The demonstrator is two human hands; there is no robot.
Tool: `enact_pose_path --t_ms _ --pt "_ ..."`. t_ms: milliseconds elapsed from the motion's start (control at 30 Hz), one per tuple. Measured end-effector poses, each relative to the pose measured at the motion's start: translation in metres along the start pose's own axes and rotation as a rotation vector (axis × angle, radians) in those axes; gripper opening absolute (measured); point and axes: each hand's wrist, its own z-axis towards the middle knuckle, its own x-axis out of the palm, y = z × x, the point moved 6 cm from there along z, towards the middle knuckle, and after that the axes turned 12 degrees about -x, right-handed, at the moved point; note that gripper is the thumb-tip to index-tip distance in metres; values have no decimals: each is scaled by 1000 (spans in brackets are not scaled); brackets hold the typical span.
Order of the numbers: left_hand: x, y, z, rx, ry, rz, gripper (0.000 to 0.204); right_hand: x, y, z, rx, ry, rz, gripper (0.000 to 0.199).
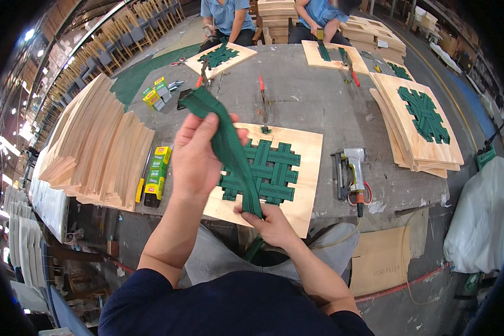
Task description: The person weaves green plastic strips into a grid pattern on a wooden board. They use a staple gun to secure the strips at intersections and trim excess material with scissors. The process involves repetitive weaving and stapling to create a finished mat.
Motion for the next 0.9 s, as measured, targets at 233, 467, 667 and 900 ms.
enact_pose_path --t_ms 233,467,667,900 --pt "-118 21 -18 -96 -343 394 6 -37 -6 -74 334 258 370 32" --pt "-156 119 4 -381 -346 431 14 -59 -36 -75 448 -17 323 24" --pt "-179 172 43 -543 -258 1221 25 -140 -37 -91 428 -415 -204 25" --pt "-177 197 51 -629 -213 1477 33 -104 -58 -37 221 -368 -363 52"
